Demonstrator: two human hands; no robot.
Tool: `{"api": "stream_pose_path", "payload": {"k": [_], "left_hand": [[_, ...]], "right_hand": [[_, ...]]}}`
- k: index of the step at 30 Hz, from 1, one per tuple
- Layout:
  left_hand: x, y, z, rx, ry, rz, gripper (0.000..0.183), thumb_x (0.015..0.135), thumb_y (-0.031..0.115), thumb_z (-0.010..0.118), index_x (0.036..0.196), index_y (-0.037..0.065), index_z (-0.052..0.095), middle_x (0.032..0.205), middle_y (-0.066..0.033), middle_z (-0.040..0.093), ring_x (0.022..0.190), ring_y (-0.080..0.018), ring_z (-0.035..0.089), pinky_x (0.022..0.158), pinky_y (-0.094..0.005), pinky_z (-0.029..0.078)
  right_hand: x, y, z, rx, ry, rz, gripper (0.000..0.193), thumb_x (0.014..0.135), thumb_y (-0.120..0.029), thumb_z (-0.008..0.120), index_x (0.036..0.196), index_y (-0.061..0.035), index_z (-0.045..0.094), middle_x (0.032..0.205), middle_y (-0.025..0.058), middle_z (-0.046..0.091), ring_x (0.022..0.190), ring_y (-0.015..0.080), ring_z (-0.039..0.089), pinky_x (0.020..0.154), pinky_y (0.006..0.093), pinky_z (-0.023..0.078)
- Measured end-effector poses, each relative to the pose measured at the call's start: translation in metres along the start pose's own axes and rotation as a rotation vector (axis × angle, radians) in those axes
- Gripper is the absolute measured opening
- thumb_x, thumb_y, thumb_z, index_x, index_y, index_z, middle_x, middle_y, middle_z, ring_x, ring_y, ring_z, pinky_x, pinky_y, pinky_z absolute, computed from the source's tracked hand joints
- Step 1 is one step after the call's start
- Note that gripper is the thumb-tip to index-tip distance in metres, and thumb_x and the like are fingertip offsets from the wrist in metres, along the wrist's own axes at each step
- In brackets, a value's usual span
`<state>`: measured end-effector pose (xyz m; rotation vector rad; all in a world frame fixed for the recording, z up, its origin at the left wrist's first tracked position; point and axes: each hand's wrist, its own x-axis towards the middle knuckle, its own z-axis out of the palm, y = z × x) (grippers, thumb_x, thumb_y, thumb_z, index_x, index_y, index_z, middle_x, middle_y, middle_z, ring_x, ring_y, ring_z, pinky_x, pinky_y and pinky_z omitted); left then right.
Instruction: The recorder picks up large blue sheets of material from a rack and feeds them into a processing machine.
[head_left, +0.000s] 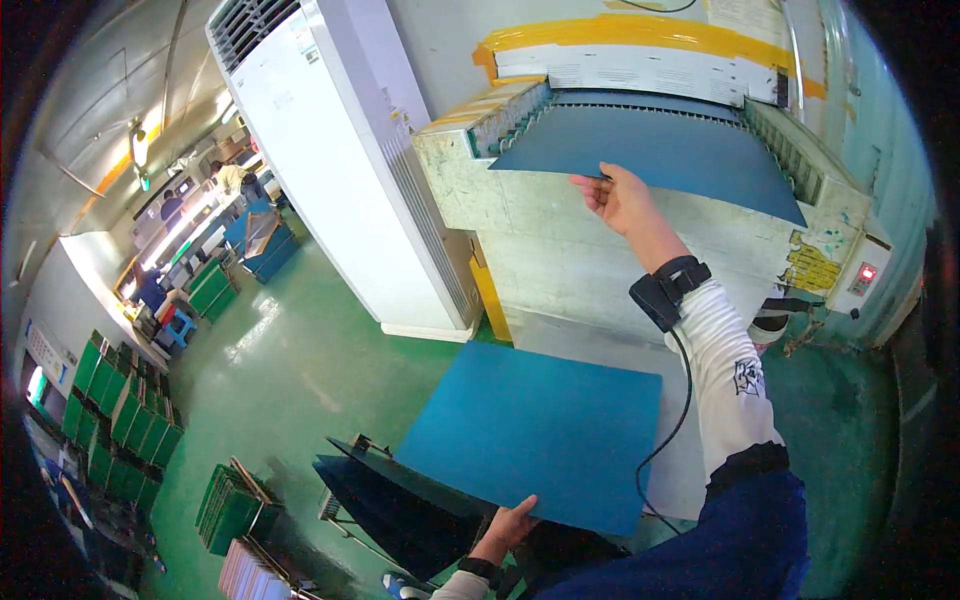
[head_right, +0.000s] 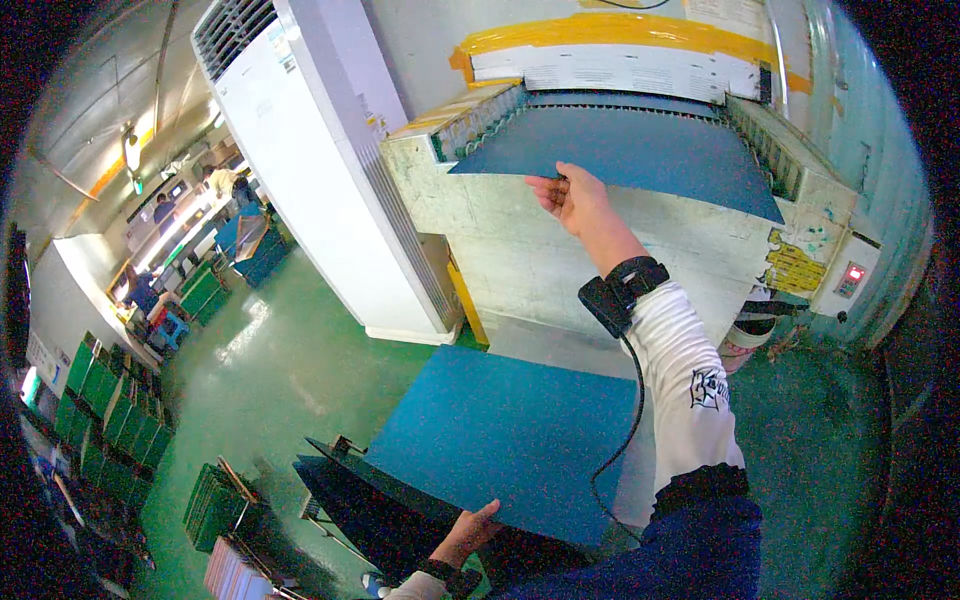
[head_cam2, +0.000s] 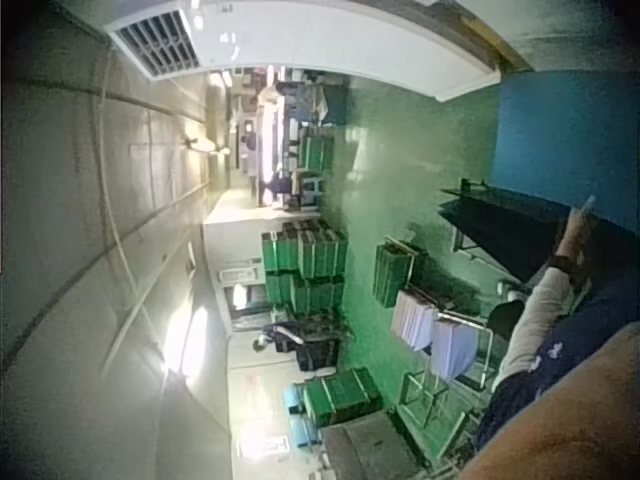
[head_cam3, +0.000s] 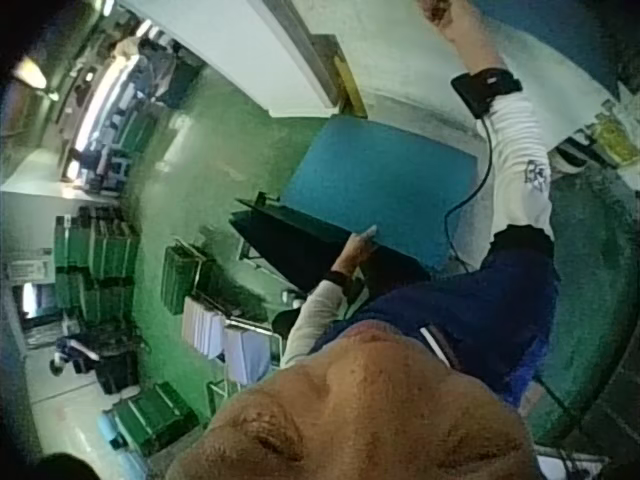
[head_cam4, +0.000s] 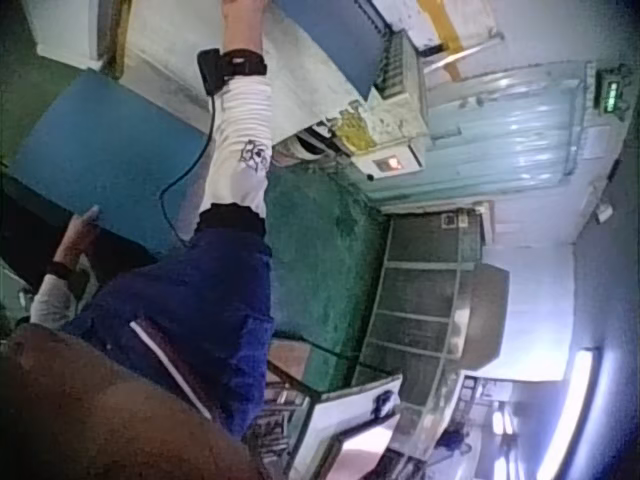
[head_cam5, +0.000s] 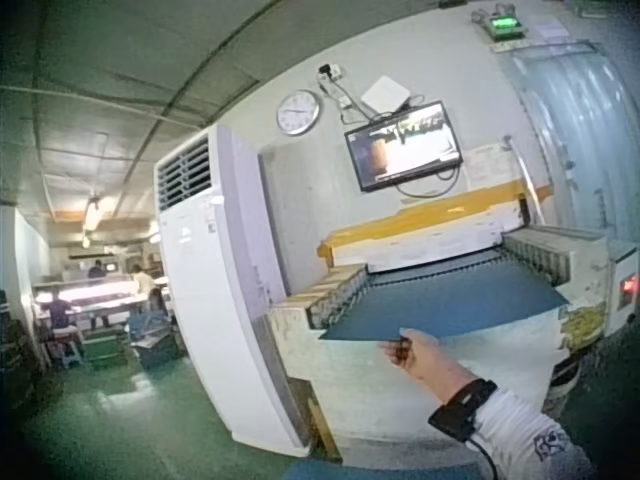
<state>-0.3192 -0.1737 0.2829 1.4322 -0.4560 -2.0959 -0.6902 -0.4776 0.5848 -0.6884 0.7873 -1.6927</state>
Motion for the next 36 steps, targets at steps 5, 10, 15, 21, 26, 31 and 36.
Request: {"api": "stream_pose_path", "payload": {"k": [5,10,15,21,26,31,36], "left_hand": [[-0.013,0.009,0.013,0.039,0.018,-0.015,0.04,0.094,0.011,0.064,0.13,0.003,0.049,0.128,-0.012,0.057,0.114,-0.0277,0.059,0.096,-0.0464,0.052],[-0.014,0.011,0.013,0.053,0.069,-0.036,0.038,0.094,0.011,0.063,0.128,0.0,0.05,0.127,-0.013,0.057,0.114,-0.0281,0.059,0.097,-0.0467,0.051],[-0.008,0.006,0.007,0.018,0.007,-0.026,0.039,0.095,0.013,0.063,0.128,-0.003,0.05,0.127,-0.0141,0.057,0.113,-0.0285,0.059,0.096,-0.0463,0.051],[0.017,-0.012,-0.011,0.235,-0.001,0.029,0.034,0.095,0.016,0.064,0.121,-0.003,0.058,0.119,-0.0153,0.063,0.109,-0.0284,0.062,0.089,-0.0405,0.052],[0.017,-0.015,-0.023,0.583,-0.002,0.176,0.032,0.093,0.025,0.067,0.106,-0.004,0.064,0.099,-0.0114,0.069,0.085,-0.0208,0.065,0.078,-0.036,0.052],[-0.007,0.009,-0.011,0.51,0.053,0.03,0.041,0.092,0.037,0.067,0.104,-0.001,0.066,0.083,-0.006,0.067,0.069,-0.0165,0.061,0.069,-0.0334,0.05],[0.002,0.003,-0.015,0.611,-0.087,0.172,0.038,0.093,0.038,0.064,0.11,0.004,0.065,0.09,-0.0048,0.065,0.078,-0.0168,0.062,0.07,-0.0309,0.05]], "right_hand": [[0.009,-0.002,-0.003,0.019,-0.004,0.001,0.029,0.099,-0.025,0.046,0.11,0.001,0.053,0.101,0.0224,0.07,0.072,0.0227,0.064,0.062,0.032,0.054],[0.01,-0.003,0.005,0.064,0.035,-0.008,0.033,0.1,-0.024,0.044,0.111,0.0052,0.053,0.099,0.0221,0.069,0.07,0.0226,0.065,0.06,0.0317,0.054],[0.022,0.0,-0.007,0.054,0.021,0.002,0.035,0.101,-0.025,0.042,0.109,0.0063,0.055,0.097,0.022,0.069,0.07,0.023,0.064,0.06,0.033,0.054],[0.021,-0.009,-0.004,0.024,0.01,-0.01,0.042,0.101,-0.035,0.044,0.107,0.0045,0.058,0.097,0.0194,0.07,0.071,0.0225,0.063,0.062,0.0326,0.054],[0.0,0.011,0.005,-0.094,-0.026,0.071,0.053,0.097,-0.05,0.052,0.106,0.0011,0.06,0.099,0.0152,0.07,0.072,0.0189,0.062,0.065,0.028,0.052],[-0.079,0.087,0.017,-0.206,-0.317,0.285,0.052,0.097,-0.051,0.052,0.103,-0.0013,0.063,0.086,0.0054,0.065,0.075,0.0132,0.061,0.065,0.0244,0.05],[-0.182,0.162,-0.017,-0.379,-0.526,0.554,0.044,0.101,-0.045,0.045,0.104,-0.0054,0.063,0.088,0.0071,0.069,0.075,0.0174,0.065,0.067,0.0319,0.052]]}}
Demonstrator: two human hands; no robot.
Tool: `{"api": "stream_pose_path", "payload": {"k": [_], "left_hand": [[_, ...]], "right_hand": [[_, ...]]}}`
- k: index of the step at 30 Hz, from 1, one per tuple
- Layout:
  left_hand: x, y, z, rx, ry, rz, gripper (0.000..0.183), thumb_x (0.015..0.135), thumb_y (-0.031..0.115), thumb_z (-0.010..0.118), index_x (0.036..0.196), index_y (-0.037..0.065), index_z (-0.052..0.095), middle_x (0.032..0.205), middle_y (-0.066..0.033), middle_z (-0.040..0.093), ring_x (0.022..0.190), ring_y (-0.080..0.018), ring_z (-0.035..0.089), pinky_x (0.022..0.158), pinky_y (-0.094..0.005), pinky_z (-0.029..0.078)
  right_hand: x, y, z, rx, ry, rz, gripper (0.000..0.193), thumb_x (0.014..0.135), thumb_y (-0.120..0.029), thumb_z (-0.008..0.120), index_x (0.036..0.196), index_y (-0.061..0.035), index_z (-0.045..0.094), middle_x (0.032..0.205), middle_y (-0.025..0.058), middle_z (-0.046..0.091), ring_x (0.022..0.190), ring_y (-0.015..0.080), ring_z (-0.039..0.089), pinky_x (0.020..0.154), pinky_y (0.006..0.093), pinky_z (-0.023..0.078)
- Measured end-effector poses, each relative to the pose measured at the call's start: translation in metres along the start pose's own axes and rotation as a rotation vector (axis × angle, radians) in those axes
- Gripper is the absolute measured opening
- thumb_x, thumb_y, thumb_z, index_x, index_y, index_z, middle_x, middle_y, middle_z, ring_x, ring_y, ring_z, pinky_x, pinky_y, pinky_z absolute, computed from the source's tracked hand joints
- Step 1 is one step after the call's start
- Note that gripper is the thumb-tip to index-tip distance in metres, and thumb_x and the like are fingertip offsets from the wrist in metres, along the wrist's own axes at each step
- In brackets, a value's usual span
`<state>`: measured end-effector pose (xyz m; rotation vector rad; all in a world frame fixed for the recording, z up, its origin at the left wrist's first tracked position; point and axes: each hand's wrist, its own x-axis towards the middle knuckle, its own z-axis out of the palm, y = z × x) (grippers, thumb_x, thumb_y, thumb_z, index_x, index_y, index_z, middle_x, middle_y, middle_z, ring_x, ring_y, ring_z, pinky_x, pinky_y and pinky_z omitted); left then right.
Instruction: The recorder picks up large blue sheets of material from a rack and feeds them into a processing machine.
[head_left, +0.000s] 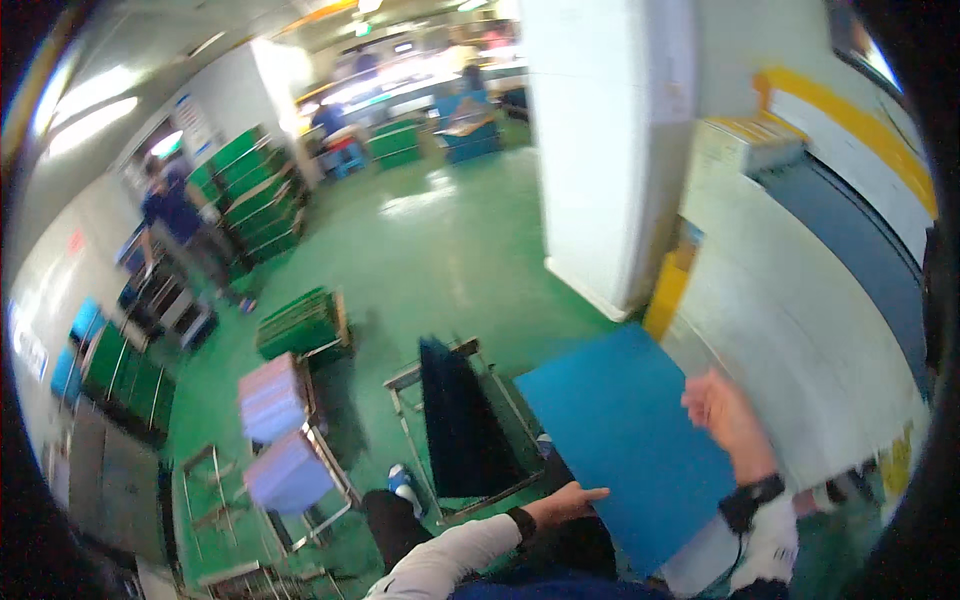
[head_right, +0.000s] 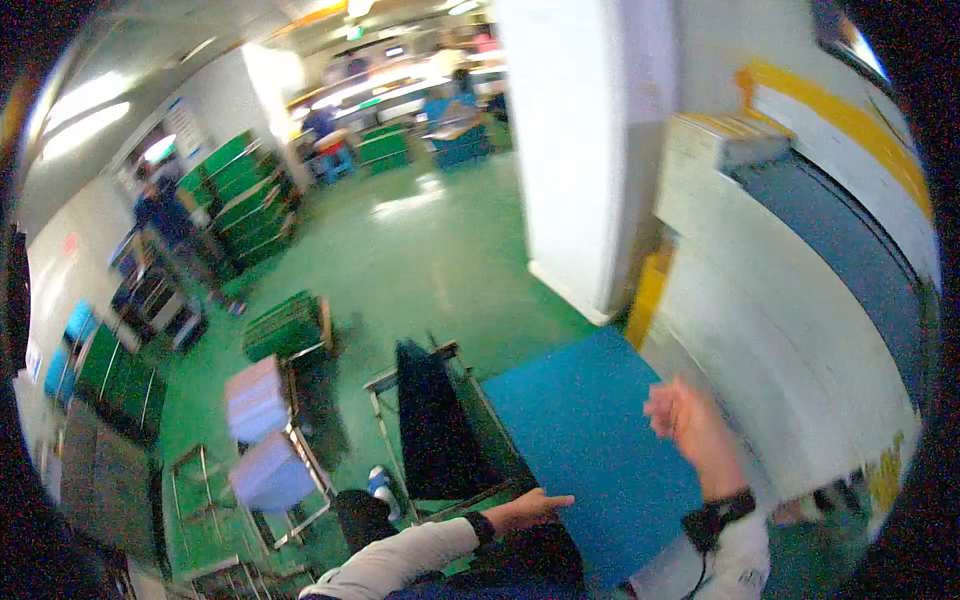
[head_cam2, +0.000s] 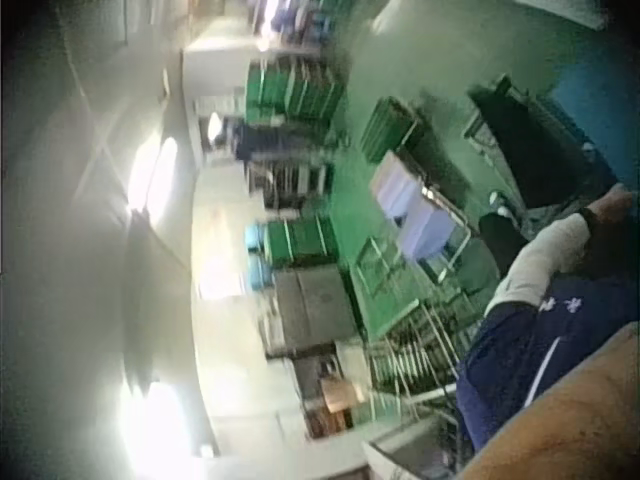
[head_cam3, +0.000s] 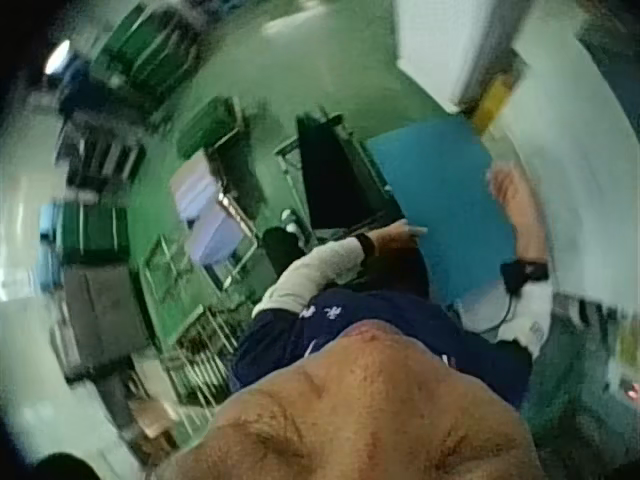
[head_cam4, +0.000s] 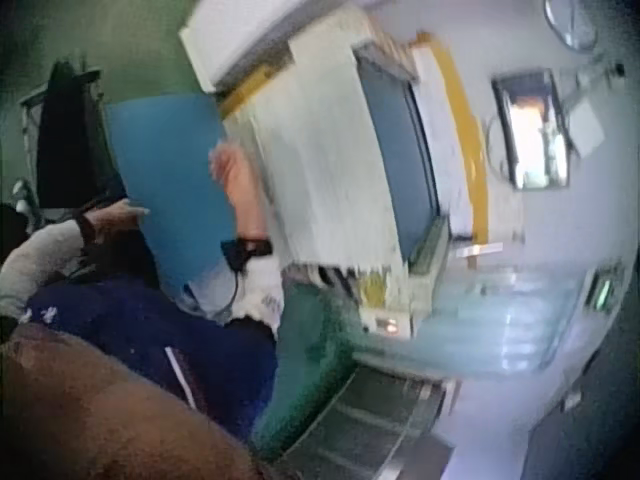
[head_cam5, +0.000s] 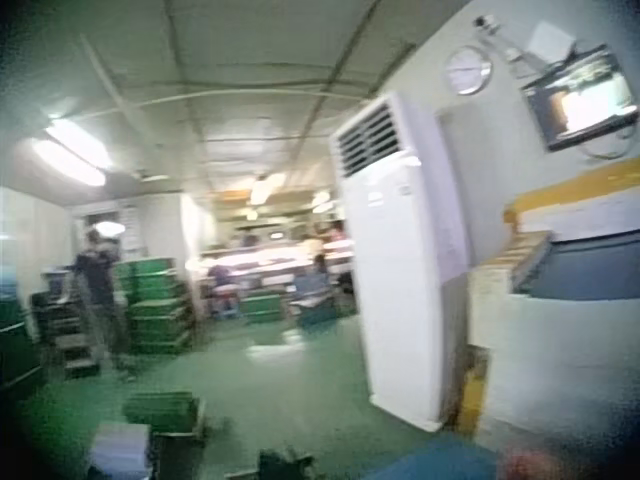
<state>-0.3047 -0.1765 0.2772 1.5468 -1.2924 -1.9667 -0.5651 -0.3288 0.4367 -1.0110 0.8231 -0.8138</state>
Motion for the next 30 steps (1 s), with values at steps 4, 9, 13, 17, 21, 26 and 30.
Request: {"api": "stream_pose_path", "payload": {"k": [4,9,13,17,21,26,30], "left_hand": [[0.002,-0.012,0.009,-0.436,-0.005,0.101,0.037,0.095,0.039,0.06,0.105,0.004,0.068,0.086,-0.0021,0.063,0.072,-0.0164,0.057,0.064,-0.0336,0.046],[0.013,-0.034,0.01,-0.335,0.033,0.403,0.037,0.095,0.038,0.059,0.105,0.003,0.067,0.091,-0.0033,0.065,0.079,-0.0146,0.06,0.074,-0.0332,0.049],[0.04,-0.045,0.01,0.299,0.137,0.837,0.035,0.093,0.035,0.061,0.106,0.002,0.065,0.091,-0.0033,0.064,0.08,-0.0134,0.06,0.074,-0.0332,0.05],[0.043,-0.007,0.024,-0.625,-0.146,0.339,0.033,0.092,0.032,0.065,0.099,0.001,0.065,0.085,-0.0029,0.062,0.076,-0.0133,0.057,0.068,-0.0345,0.048],[-0.013,0.045,0.021,-0.586,-0.092,0.236,0.025,0.093,0.025,0.065,0.095,0.0,0.063,0.087,-0.0056,0.061,0.077,-0.017,0.06,0.068,-0.0325,0.05],[0.023,0.03,0.044,-0.803,-0.139,0.223,0.025,0.092,0.028,0.065,0.09,0.002,0.062,0.084,-0.0057,0.059,0.073,-0.016,0.058,0.066,-0.0306,0.048],[-0.017,0.049,0.051,-0.869,-0.198,0.301,0.026,0.092,0.03,0.063,0.096,0.004,0.063,0.084,-0.0046,0.06,0.072,-0.0164,0.057,0.065,-0.0317,0.047]], "right_hand": [[-0.037,0.059,0.039,-0.006,-0.005,0.226,0.047,0.1,-0.043,0.047,0.104,-0.0003,0.064,0.089,0.0145,0.069,0.078,0.0235,0.067,0.068,0.0346,0.054],[-0.077,0.09,0.058,0.05,-0.126,0.431,0.049,0.098,-0.045,0.049,0.108,0.0009,0.062,0.094,0.0165,0.069,0.081,0.0264,0.066,0.069,0.0375,0.053],[-0.126,0.102,0.071,0.106,-0.325,0.378,0.059,0.095,-0.051,0.054,0.125,-0.0006,0.056,0.107,0.0123,0.067,0.093,0.0243,0.065,0.078,0.0364,0.052],[-0.159,0.116,0.1,0.147,-0.364,0.332,0.06,0.095,-0.05,0.055,0.132,-0.0022,0.053,0.113,0.0116,0.066,0.098,0.024,0.065,0.085,0.0377,0.053],[-0.168,0.125,0.114,-0.109,-0.141,0.277,0.054,0.098,-0.044,0.054,0.133,-0.0034,0.052,0.11,0.0107,0.066,0.094,0.0211,0.065,0.081,0.0357,0.053],[-0.161,0.173,0.068,0.207,-0.001,0.142,0.037,0.101,-0.033,0.051,0.123,-0.005,0.059,0.097,0.0081,0.067,0.08,0.0183,0.063,0.072,0.033,0.053],[-0.142,0.14,0.133,0.109,0.416,0.192,0.058,0.097,-0.057,0.046,0.112,-0.0023,0.062,0.098,0.0065,0.067,0.082,0.0206,0.059,0.068,0.0317,0.046]]}}
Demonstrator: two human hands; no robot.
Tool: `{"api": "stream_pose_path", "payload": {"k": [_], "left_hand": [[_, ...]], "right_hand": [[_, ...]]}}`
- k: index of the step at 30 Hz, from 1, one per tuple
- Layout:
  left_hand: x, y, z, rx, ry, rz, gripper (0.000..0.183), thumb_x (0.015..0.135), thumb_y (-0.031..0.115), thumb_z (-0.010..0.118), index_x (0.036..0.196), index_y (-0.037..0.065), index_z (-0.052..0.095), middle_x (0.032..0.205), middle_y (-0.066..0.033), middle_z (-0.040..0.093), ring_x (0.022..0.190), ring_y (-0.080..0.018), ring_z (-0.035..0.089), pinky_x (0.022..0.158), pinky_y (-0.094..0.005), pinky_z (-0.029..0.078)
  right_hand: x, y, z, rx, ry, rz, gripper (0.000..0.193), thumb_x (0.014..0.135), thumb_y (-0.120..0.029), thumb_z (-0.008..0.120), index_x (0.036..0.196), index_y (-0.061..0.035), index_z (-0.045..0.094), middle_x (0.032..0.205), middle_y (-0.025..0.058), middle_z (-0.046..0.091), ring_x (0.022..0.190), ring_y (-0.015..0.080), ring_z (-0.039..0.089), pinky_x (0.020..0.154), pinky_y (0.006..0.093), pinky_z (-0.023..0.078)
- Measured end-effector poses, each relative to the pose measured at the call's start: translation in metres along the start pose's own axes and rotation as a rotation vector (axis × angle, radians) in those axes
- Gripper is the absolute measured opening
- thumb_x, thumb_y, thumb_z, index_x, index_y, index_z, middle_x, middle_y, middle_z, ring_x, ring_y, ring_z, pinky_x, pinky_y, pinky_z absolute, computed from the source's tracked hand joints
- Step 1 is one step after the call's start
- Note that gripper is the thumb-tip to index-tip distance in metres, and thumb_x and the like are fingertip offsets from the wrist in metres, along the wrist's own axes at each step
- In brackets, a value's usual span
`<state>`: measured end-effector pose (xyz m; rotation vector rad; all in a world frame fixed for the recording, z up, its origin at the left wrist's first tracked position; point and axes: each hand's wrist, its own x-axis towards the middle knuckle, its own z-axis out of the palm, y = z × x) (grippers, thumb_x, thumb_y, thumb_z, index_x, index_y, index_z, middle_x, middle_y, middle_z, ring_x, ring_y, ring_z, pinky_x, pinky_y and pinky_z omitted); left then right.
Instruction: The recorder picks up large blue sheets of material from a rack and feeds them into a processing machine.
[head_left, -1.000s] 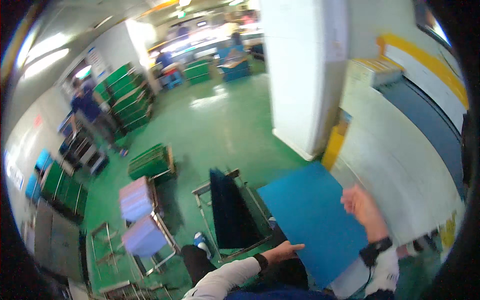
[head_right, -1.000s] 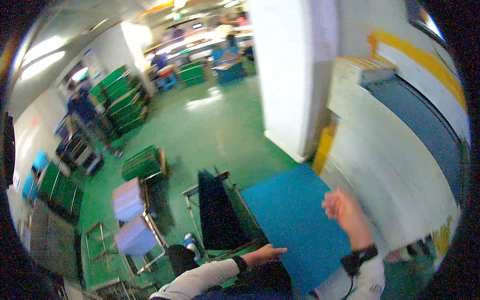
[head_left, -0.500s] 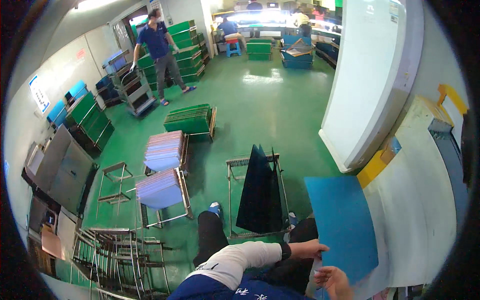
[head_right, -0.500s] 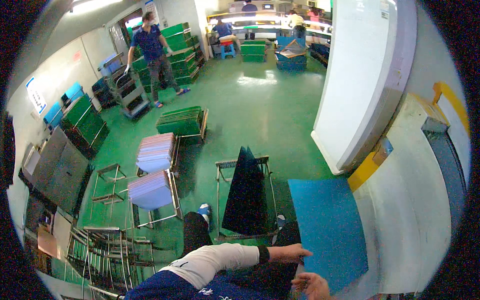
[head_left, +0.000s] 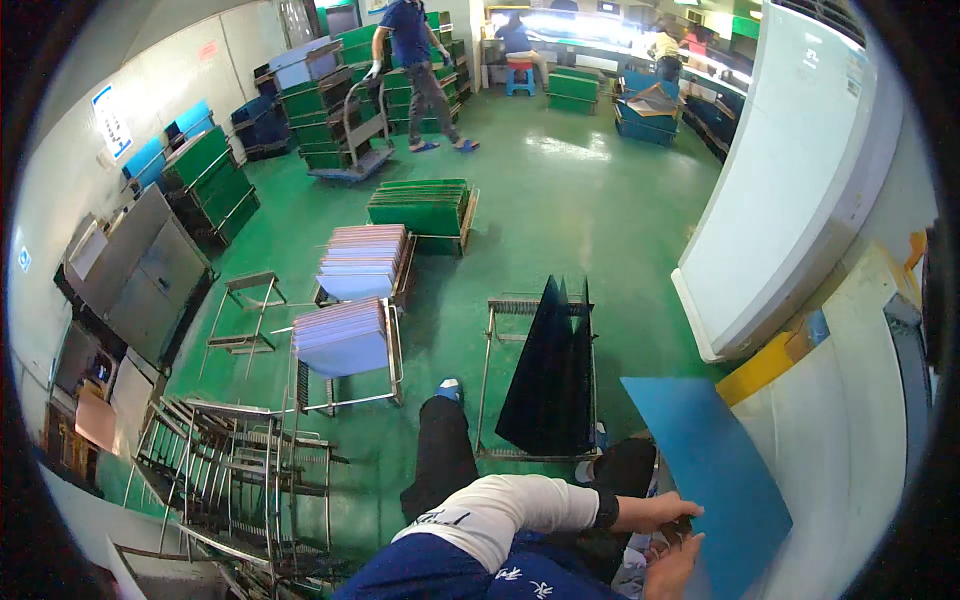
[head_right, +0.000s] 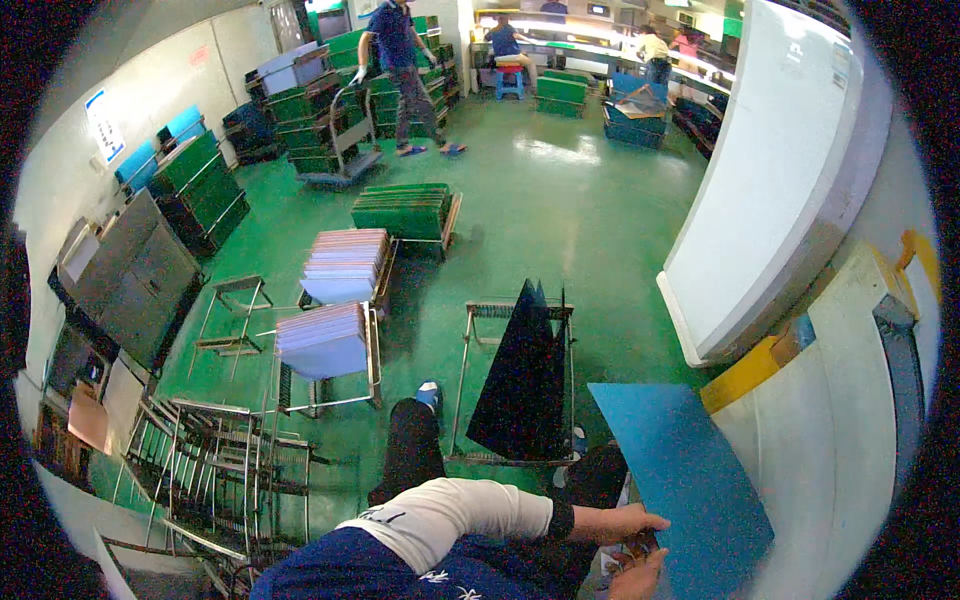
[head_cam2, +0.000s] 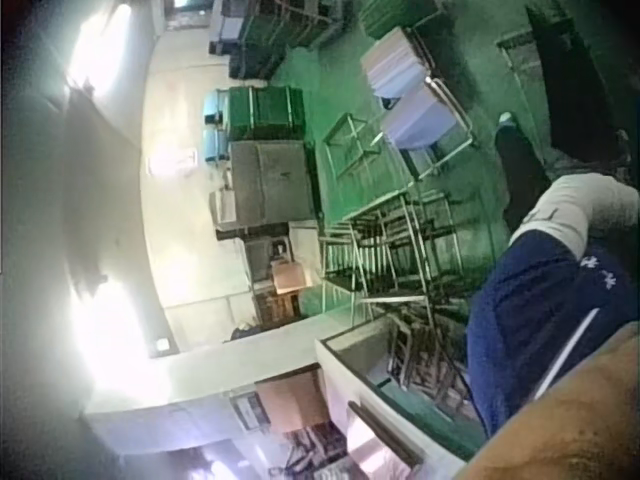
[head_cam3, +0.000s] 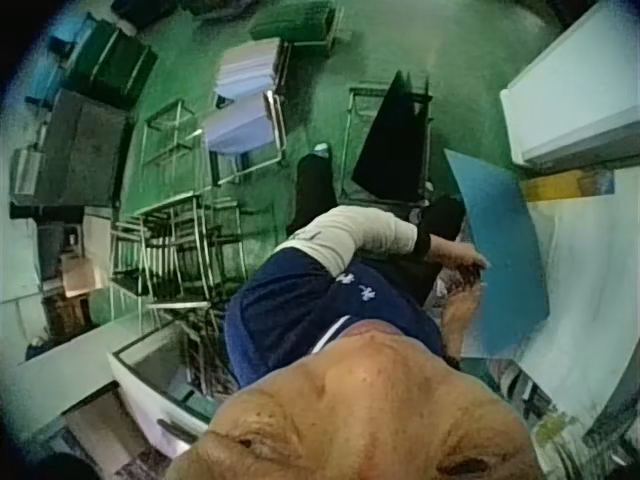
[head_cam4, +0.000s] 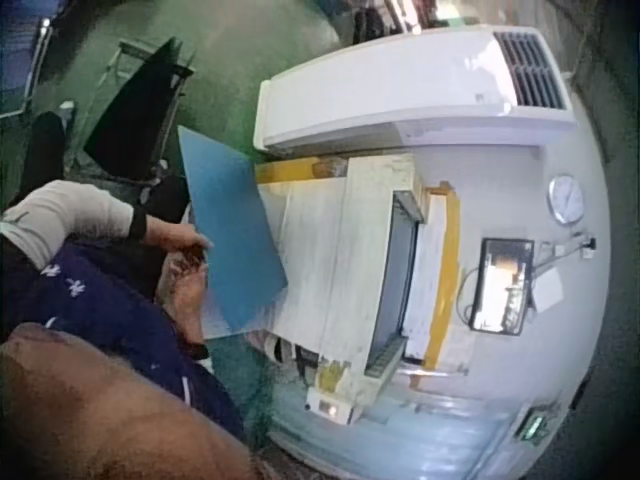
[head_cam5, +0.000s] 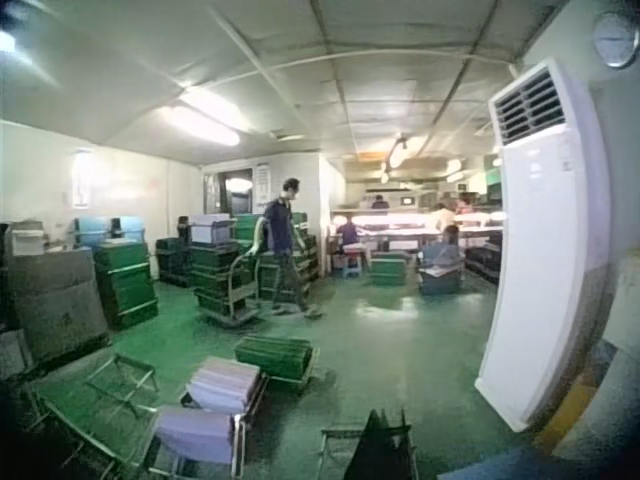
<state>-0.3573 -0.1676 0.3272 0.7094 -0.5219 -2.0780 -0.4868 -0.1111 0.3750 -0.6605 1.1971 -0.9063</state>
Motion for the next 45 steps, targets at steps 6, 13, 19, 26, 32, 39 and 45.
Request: {"api": "stream_pose_path", "payload": {"k": [6,13,19,26,32,39,45], "left_hand": [[0.001,-0.013,0.01,0.193,0.114,0.048,0.027,0.091,0.031,0.063,0.101,0.005,0.064,0.087,-0.0027,0.063,0.074,-0.0176,0.058,0.067,-0.0327,0.047],[0.023,-0.037,-0.014,0.12,0.026,0.061,0.031,0.091,0.036,0.064,0.097,0.006,0.067,0.091,-0.0066,0.066,0.081,-0.0193,0.062,0.075,-0.0324,0.048],[-0.011,0.009,-0.024,-0.027,0.254,0.223,0.044,0.09,0.04,0.066,0.095,-0.004,0.066,0.095,-0.0155,0.069,0.075,-0.0224,0.065,0.067,-0.0366,0.052],[-0.027,0.041,-0.005,0.045,0.227,0.201,0.031,0.091,0.027,0.064,0.081,-0.002,0.063,0.084,-0.0097,0.064,0.07,-0.0194,0.062,0.063,-0.0363,0.051],[-0.002,0.012,0.022,0.076,0.132,0.173,0.027,0.091,0.021,0.062,0.108,-0.001,0.063,0.102,-0.0123,0.067,0.083,-0.0233,0.067,0.076,-0.0365,0.057],[0.021,-0.002,0.015,0.254,-0.014,0.064,0.038,0.092,0.032,0.064,0.111,-0.001,0.062,0.092,-0.0085,0.067,0.079,-0.0214,0.066,0.072,-0.0352,0.055],[-0.014,0.013,-0.022,0.308,-0.143,0.098,0.046,0.092,0.041,0.065,0.113,0.0,0.064,0.093,-0.0075,0.068,0.082,-0.0172,0.065,0.073,-0.0313,0.054]], "right_hand": [[0.026,-0.003,-0.021,0.125,-0.053,0.014,0.05,0.097,-0.054,0.048,0.107,-0.0071,0.062,0.099,0.0067,0.066,0.081,0.0171,0.058,0.077,0.0314,0.045],[0.039,-0.001,-0.039,0.3,0.021,-0.041,0.034,0.095,-0.041,0.057,0.102,-0.0087,0.06,0.092,0.0071,0.063,0.079,0.0161,0.057,0.073,0.0322,0.048],[0.046,-0.02,-0.063,0.228,0.202,-0.066,0.028,0.091,-0.036,0.063,0.1,-0.0101,0.059,0.083,0.0034,0.059,0.073,0.0129,0.053,0.063,0.0289,0.043],[0.041,-0.02,-0.077,0.323,0.233,-0.099,0.028,0.09,-0.037,0.064,0.096,-0.0098,0.059,0.08,0.0023,0.059,0.071,0.012,0.053,0.061,0.0271,0.042],[0.011,-0.029,-0.07,0.401,0.082,-0.053,0.029,0.1,-0.035,0.053,0.096,-0.0076,0.063,0.086,0.0098,0.067,0.068,0.0218,0.062,0.061,0.0353,0.053],[0.002,-0.031,-0.06,0.371,0.183,-0.12,0.025,0.09,-0.032,0.065,0.095,-0.0092,0.058,0.082,0.0029,0.061,0.072,0.0111,0.058,0.063,0.0246,0.046],[0.024,-0.047,-0.107,0.415,0.167,-0.127,0.027,0.089,-0.028,0.067,0.102,-0.0067,0.058,0.093,0.0051,0.066,0.078,0.01,0.062,0.063,0.0223,0.049]]}}
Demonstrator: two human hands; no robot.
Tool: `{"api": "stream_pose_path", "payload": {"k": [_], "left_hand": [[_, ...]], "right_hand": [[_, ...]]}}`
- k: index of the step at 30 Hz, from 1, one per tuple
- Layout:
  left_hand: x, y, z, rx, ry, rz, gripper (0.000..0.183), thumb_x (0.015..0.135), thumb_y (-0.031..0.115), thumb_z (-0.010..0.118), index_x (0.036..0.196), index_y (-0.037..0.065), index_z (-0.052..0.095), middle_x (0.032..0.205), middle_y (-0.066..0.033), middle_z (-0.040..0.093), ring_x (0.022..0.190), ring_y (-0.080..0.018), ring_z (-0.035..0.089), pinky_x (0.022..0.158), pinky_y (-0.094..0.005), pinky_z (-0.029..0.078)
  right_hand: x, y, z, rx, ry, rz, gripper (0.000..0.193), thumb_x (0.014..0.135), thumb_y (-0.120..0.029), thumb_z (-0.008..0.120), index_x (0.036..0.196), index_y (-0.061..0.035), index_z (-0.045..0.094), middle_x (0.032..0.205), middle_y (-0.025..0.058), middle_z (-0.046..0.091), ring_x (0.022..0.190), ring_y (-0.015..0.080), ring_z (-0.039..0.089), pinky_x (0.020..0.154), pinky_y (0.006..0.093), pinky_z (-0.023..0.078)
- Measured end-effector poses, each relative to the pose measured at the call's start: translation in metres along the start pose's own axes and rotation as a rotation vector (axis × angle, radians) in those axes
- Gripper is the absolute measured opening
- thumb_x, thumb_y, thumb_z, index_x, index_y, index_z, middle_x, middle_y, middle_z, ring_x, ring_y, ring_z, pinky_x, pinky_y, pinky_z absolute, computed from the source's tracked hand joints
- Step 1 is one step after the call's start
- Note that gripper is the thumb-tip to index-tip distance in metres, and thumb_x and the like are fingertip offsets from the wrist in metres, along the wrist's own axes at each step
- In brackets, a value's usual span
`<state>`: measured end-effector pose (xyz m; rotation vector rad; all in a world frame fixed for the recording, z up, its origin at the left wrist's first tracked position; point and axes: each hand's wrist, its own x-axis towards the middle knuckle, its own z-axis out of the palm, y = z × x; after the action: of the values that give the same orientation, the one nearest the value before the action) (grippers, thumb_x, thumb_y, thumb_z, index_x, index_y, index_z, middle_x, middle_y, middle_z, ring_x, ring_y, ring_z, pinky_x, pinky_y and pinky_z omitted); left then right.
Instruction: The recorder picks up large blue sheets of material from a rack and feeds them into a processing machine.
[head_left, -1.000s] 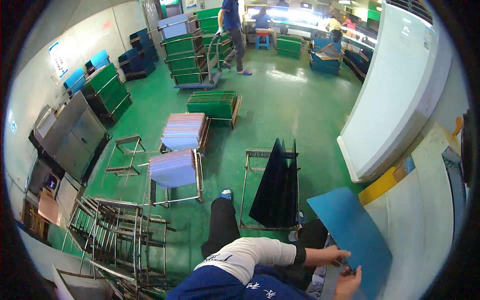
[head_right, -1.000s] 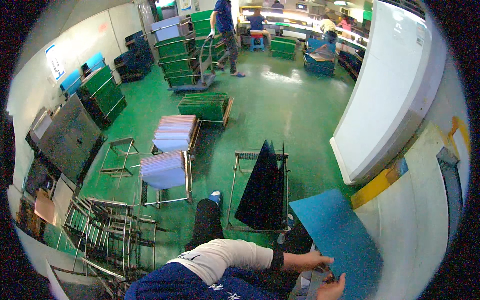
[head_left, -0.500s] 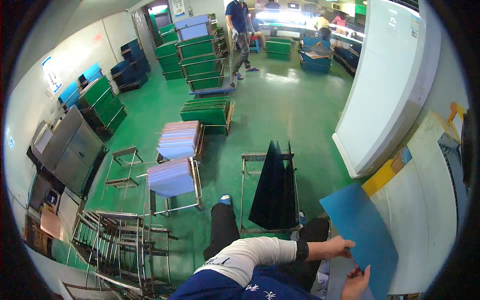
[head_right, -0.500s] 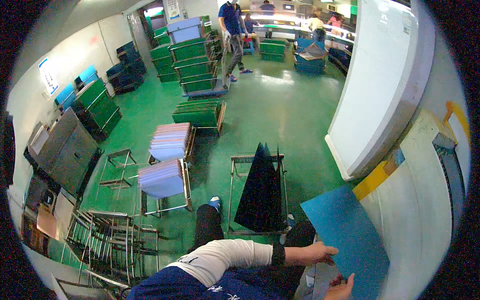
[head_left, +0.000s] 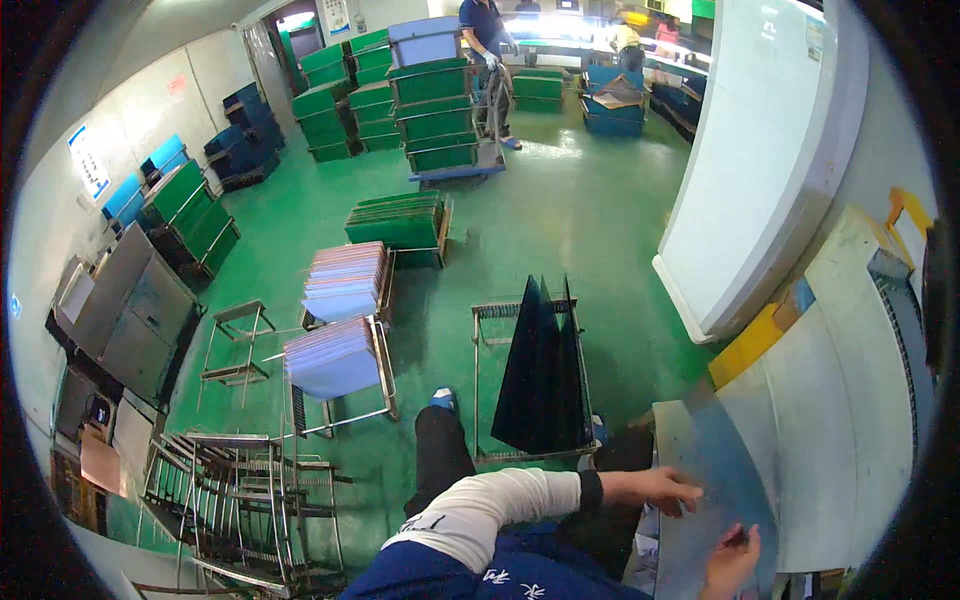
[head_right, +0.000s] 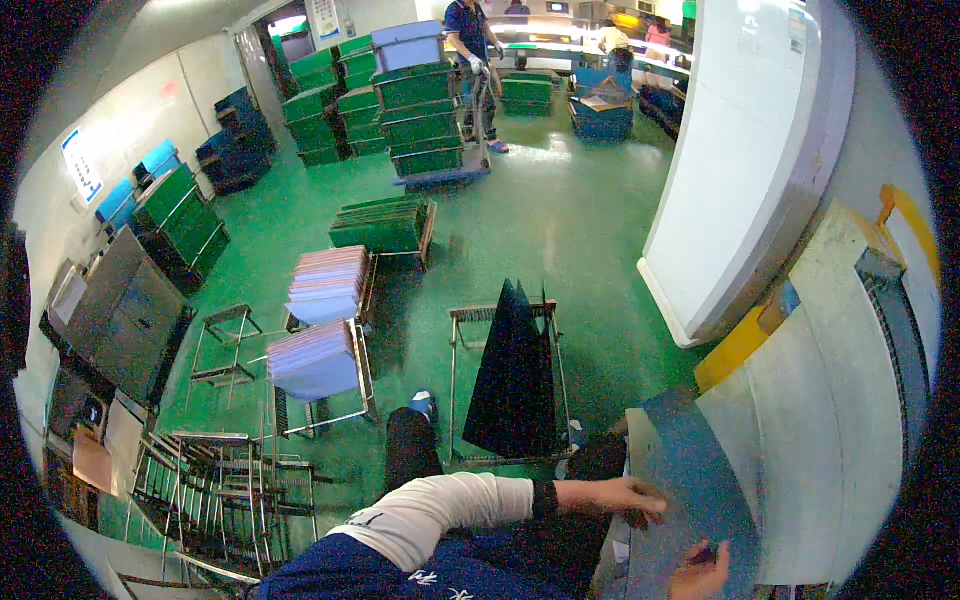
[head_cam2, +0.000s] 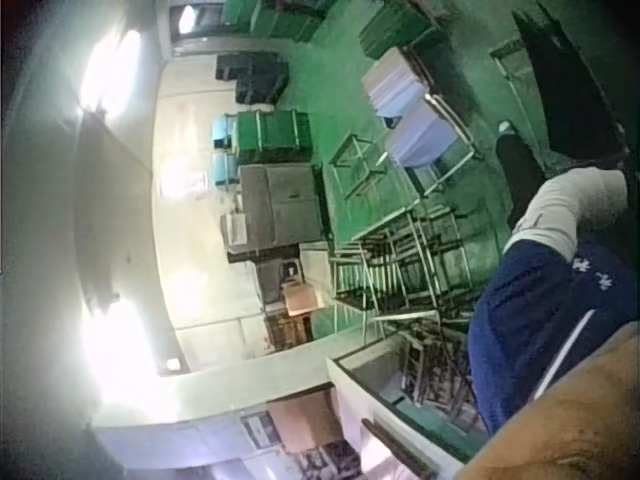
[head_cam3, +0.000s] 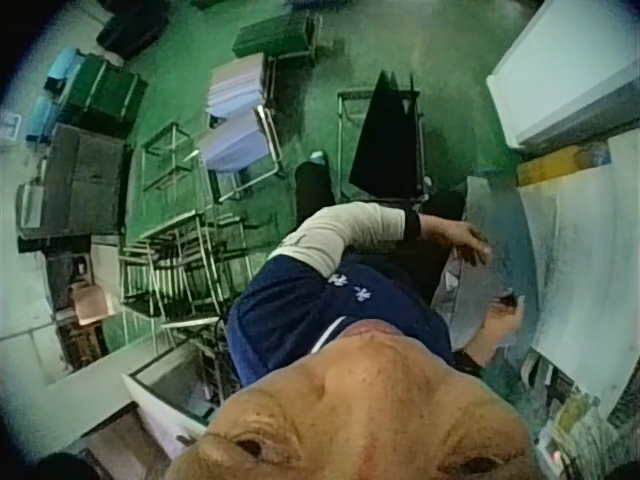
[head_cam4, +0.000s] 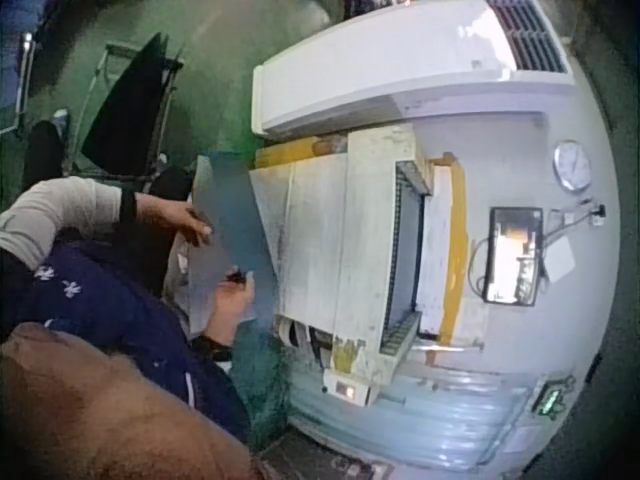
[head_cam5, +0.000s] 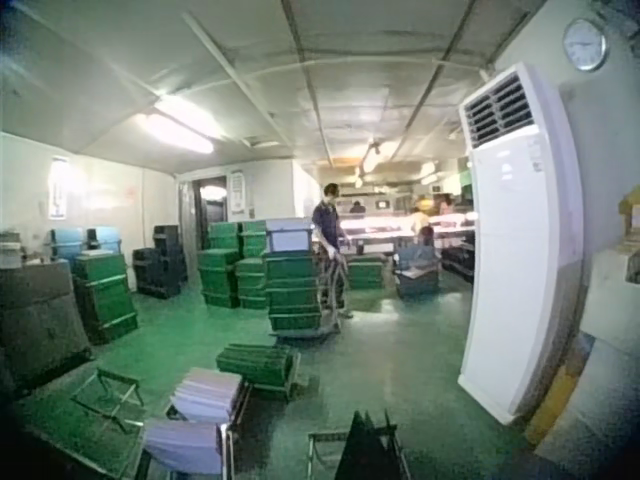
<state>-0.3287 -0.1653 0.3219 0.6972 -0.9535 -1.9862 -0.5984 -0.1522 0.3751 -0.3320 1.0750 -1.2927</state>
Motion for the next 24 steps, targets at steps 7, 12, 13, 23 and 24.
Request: {"api": "stream_pose_path", "payload": {"k": [7,12,13,23,24], "left_hand": [[-0.067,-0.028,-0.145,0.155,0.446,-0.156,0.037,0.092,0.034,0.066,0.106,0.0,0.065,0.096,-0.0095,0.069,0.08,-0.0185,0.066,0.07,-0.0297,0.054],[-0.179,-0.017,-0.238,0.014,0.88,-0.078,0.037,0.093,0.033,0.063,0.115,0.003,0.061,0.102,-0.0099,0.07,0.087,-0.0203,0.067,0.077,-0.0338,0.054],[-0.211,-0.014,-0.249,-0.054,0.961,-0.026,0.035,0.093,0.032,0.063,0.114,0.003,0.061,0.101,-0.0097,0.069,0.087,-0.0205,0.067,0.077,-0.0341,0.054],[-0.34,-0.058,-0.325,-0.446,1.197,0.427,0.031,0.097,0.019,0.056,0.118,-0.003,0.052,0.102,-0.0155,0.063,0.09,-0.031,0.065,0.079,-0.0432,0.056],[-0.338,-0.059,-0.323,-0.461,1.193,0.424,0.03,0.097,0.018,0.056,0.118,-0.003,0.052,0.102,-0.0161,0.063,0.09,-0.0318,0.065,0.08,-0.0443,0.056]], "right_hand": [[-0.008,-0.049,0.008,-0.02,-0.027,-0.049,0.034,0.089,-0.03,0.066,0.11,-0.0045,0.058,0.101,0.0044,0.066,0.079,0.0103,0.06,0.074,0.0202,0.051],[0.009,-0.068,0.025,0.024,0.012,-0.032,0.035,0.093,-0.036,0.058,0.111,-0.0064,0.061,0.096,0.0041,0.068,0.077,0.0112,0.062,0.064,0.0246,0.052],[0.019,-0.071,0.025,-0.029,-0.034,-0.006,0.033,0.093,-0.035,0.059,0.111,-0.007,0.061,0.095,0.0024,0.067,0.076,0.0093,0.061,0.063,0.0226,0.051],[0.063,-0.058,0.031,-0.013,-0.071,-0.089,0.022,0.09,-0.025,0.063,0.104,-0.0077,0.06,0.098,0.0035,0.068,0.073,0.0104,0.062,0.057,0.0228,0.051],[0.064,-0.059,0.03,0.024,-0.049,-0.092,0.023,0.09,-0.024,0.063,0.105,-0.0069,0.06,0.098,0.0038,0.067,0.074,0.0103,0.061,0.06,0.0224,0.051]]}}
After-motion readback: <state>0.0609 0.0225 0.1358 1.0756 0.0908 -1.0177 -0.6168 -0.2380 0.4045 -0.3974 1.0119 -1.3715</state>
